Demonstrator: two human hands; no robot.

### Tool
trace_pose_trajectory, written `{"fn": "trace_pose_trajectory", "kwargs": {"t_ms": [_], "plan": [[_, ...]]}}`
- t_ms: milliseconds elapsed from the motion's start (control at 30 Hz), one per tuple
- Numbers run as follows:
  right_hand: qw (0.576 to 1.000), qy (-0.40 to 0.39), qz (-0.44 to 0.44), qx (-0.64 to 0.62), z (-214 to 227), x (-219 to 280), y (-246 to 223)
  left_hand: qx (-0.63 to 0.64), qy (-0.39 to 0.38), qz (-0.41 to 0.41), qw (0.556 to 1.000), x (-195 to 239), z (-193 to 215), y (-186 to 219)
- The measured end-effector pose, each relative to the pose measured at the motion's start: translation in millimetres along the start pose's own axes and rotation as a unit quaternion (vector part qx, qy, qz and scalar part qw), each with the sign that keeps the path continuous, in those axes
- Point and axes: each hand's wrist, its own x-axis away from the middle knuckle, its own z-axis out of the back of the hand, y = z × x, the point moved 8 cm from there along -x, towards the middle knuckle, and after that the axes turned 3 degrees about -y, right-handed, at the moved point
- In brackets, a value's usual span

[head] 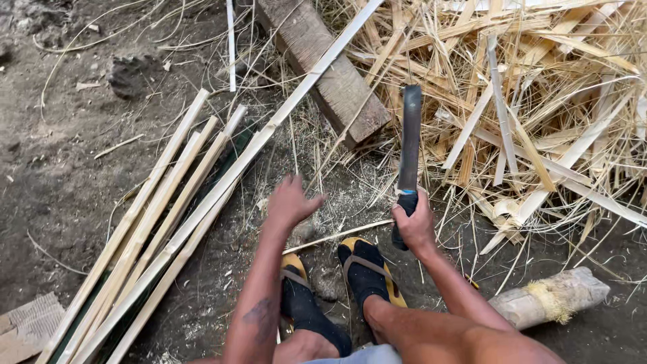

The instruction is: The person uses a machete to shave thin strips from bamboo poles, repeatedly drawing the blade along the length of each pole to remove the outer layer. The person handles multiple bamboo poles one at a time, placing finished pieces aside.

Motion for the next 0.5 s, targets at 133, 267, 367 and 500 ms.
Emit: {"fn": "trace_pose_trajectory", "kwargs": {"t_ms": [133, 267, 367, 500], "plan": [[0.999, -0.013, 0.011, 0.028, -2, 4, -31, 0.117, 0.185, -0.059, 0.974, -32, 37, 85], [0.989, 0.017, 0.137, 0.045, 13, 6, -66, 0.07, 0.145, -0.077, 0.984, -54, -6, 95], [0.938, 0.138, 0.312, 0.07, 19, 2, -88, 0.064, 0.179, -0.084, 0.978, -52, -31, 67], [0.997, -0.05, 0.011, 0.049, -32, -46, -24, 0.06, 0.218, -0.094, 0.969, -46, -43, 47]]}}
